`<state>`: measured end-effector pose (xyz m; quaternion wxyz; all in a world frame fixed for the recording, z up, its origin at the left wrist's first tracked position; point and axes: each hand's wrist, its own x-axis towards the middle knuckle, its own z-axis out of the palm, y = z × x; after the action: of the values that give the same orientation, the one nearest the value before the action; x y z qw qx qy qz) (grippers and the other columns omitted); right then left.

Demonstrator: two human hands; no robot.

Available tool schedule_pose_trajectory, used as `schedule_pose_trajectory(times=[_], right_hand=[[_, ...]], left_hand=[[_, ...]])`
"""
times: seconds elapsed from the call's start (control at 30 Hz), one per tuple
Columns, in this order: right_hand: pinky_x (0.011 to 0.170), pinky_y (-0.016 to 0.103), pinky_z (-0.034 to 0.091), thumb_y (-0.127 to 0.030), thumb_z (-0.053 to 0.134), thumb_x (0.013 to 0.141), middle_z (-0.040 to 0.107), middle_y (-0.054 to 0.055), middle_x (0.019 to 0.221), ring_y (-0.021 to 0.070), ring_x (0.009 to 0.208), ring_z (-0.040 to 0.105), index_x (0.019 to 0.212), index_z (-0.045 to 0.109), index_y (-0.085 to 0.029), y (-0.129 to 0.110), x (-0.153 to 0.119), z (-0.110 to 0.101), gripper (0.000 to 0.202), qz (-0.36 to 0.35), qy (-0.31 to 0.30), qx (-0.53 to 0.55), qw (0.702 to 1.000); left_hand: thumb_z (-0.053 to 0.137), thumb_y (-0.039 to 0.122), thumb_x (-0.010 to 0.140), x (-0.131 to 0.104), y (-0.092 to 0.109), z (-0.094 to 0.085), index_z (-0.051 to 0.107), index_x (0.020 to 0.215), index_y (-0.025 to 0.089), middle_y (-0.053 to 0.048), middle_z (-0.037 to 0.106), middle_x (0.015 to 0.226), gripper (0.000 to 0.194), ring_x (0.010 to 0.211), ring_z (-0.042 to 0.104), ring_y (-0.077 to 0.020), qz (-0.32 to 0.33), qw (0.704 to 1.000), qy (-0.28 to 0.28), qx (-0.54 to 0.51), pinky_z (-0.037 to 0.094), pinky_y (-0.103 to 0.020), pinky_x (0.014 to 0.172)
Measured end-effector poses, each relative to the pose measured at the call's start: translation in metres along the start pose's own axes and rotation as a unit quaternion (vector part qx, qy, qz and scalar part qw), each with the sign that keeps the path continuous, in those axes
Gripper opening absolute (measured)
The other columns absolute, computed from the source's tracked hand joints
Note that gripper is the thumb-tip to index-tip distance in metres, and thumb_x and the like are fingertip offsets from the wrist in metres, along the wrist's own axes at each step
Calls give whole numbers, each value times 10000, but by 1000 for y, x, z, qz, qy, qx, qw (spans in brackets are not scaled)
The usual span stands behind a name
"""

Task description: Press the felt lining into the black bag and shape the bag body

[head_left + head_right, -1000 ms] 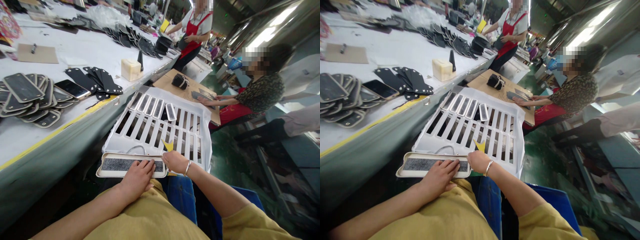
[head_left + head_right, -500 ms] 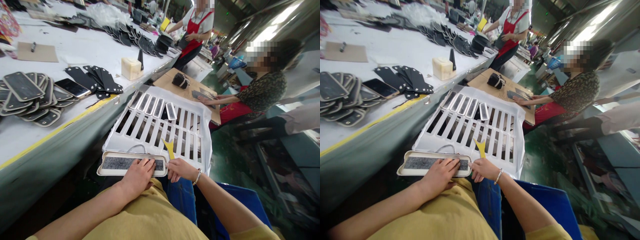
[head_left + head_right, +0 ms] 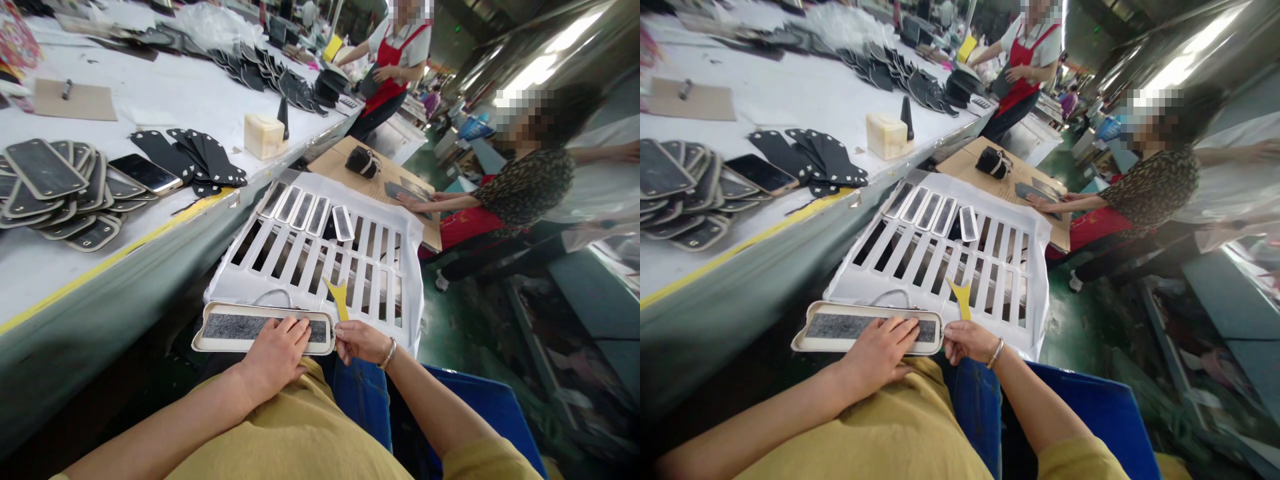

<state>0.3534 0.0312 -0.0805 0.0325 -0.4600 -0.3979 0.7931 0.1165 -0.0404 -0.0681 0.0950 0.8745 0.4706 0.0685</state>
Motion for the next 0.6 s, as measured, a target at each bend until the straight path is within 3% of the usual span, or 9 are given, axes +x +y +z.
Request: schedule_pose_trajectory(times=[0.17,0.4,0.6], right_hand=[[342,159,411,-589,697,604,602,-21,485,79,345,523,679,489,-143,10,11,1,498,-13,26,6,1000],[384,187,473,-570,659,654,633,9,511,111,390,581,656,519,-138,-16,1,13,454,23,73,-115,990],[355,180,452,-381,568,809,602,-14,467,93,352,545,600,487,-151,-33,0,34,321,70,172,-214,959]], left_hand=[[585,539,765,0,0,0,522,1225,154,-66,485,1333,603,1072,428,-236,-1,1000,10,-4,357,-369,780],[600,520,763,3,0,-3,519,1224,155,-50,500,1320,594,1076,435,-233,-5,1000,8,-8,360,-373,775],[598,495,771,5,-2,-4,515,1233,150,-75,485,1333,582,1094,439,-247,5,1000,-9,-16,365,-379,785]])
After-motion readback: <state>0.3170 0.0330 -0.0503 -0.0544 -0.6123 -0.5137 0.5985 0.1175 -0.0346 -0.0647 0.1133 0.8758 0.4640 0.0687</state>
